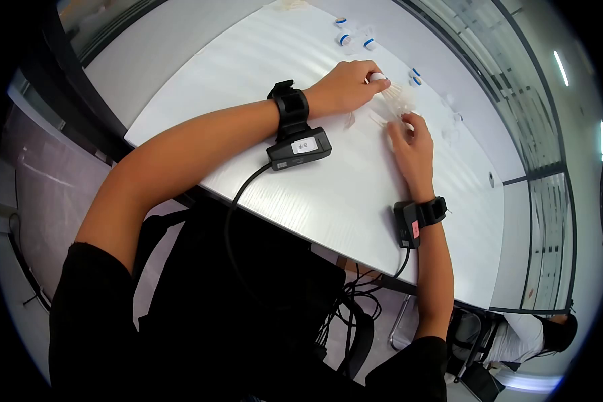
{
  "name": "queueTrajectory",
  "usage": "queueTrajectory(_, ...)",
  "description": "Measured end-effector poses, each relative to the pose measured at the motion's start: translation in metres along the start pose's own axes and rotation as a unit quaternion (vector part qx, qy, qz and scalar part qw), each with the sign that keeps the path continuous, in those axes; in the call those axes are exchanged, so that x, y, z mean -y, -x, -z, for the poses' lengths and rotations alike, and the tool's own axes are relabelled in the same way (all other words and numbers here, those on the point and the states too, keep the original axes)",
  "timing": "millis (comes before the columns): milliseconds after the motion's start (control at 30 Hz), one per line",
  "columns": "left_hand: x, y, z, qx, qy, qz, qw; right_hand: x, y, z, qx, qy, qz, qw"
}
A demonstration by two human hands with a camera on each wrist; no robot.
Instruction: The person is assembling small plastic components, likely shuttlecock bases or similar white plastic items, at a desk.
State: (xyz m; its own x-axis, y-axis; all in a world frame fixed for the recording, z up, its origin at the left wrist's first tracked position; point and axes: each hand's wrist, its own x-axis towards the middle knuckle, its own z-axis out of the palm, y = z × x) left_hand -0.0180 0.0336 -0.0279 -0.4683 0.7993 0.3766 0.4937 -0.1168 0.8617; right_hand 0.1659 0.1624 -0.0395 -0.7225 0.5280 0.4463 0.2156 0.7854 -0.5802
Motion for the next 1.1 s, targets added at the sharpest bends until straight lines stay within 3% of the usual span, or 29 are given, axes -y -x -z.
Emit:
queueTrajectory(833,0.0,0.0,0.0,0.002,0.003,0.002,1.0,0.008,0.0,0.003,0.007,0.031,0.03,0.999)
queueTrajectory(1000,0.0,-0.003,-0.002,-0.055,0.017,0.012,0.998,0.015,-0.001,0.002,-0.02,-0.018,-0.036,0.999)
queueTrajectory(1100,0.003,-0.001,-0.002,-0.076,0.007,0.011,0.997,0.017,-0.001,0.003,-0.025,-0.037,-0.029,0.999)
